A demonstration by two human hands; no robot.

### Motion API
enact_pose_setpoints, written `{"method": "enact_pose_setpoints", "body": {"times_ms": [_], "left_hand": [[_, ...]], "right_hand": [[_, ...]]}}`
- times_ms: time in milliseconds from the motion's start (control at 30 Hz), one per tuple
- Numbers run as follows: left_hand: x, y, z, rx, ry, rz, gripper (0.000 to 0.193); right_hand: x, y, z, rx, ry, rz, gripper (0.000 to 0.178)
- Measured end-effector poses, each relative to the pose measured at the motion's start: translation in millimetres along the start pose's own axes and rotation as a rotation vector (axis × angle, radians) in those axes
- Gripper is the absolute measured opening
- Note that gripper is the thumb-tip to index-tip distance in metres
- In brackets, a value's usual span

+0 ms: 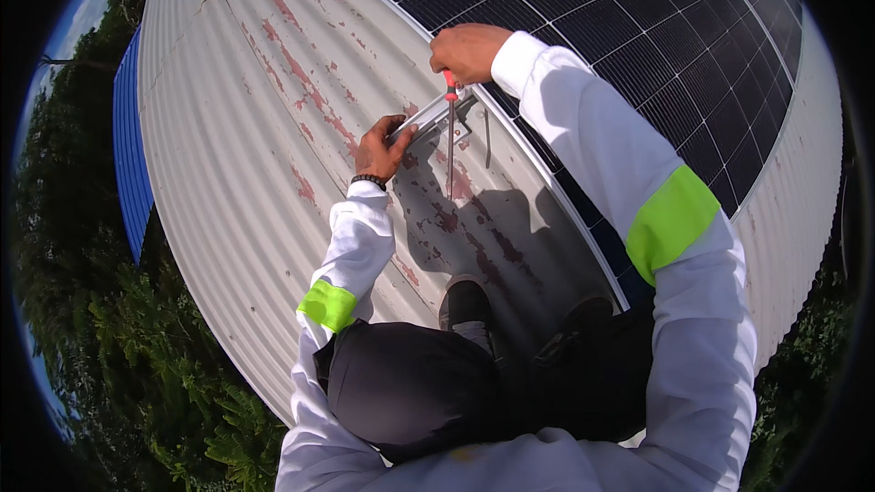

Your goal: The person secures solar panels to a metal roof using a red-handled screwdriver. They tighten bolts along the panel edges and mounting rails, moving between different sections of the array.

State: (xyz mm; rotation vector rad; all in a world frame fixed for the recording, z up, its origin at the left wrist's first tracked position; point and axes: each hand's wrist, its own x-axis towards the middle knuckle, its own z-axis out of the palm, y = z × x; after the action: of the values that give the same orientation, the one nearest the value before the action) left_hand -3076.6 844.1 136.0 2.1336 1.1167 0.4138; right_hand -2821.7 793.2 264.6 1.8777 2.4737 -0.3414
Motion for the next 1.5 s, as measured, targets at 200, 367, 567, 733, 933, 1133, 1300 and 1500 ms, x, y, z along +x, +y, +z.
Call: {"method": "enact_pose_setpoints", "body": {"times_ms": [200, 367, 567, 733, 933, 1133, 1300, 1500], "left_hand": [[-4, 6, 2, 0.177, 0.04, 0.087, 0.052], [5, 15, 12, 0.099, -0.001, 0.161, 0.06], [37, 52, 61, 0.155, 0.038, 0.22, 0.065], [47, 54, 73, 0.13, 0.055, 0.145, 0.055], [45, 56, 72, 0.168, 0.102, 0.192, 0.06], [42, 62, 68, 0.156, 0.088, 0.181, 0.062], [40, 65, 66, 0.168, 0.106, 0.192, 0.061], [40, 64, 62, 0.18, 0.017, 0.133, 0.058]], "right_hand": [[5, -10, 10, -0.167, 0.183, 0.0, 0.049], [6, -12, 15, -0.2, 0.177, -0.01, 0.048], [-5, -5, 18, -0.212, 0.194, -0.076, 0.027], [-11, -3, 23, -0.193, 0.206, -0.069, 0.025], [1, -5, 42, -0.191, 0.386, 0.152, 0.03], [4, 27, 37, -0.092, 0.243, -0.054, 0.04], [-11, 27, 35, -0.055, 0.367, -0.061, 0.042], [-9, -22, 40, -0.057, 0.342, 0.265, 0.046]]}}
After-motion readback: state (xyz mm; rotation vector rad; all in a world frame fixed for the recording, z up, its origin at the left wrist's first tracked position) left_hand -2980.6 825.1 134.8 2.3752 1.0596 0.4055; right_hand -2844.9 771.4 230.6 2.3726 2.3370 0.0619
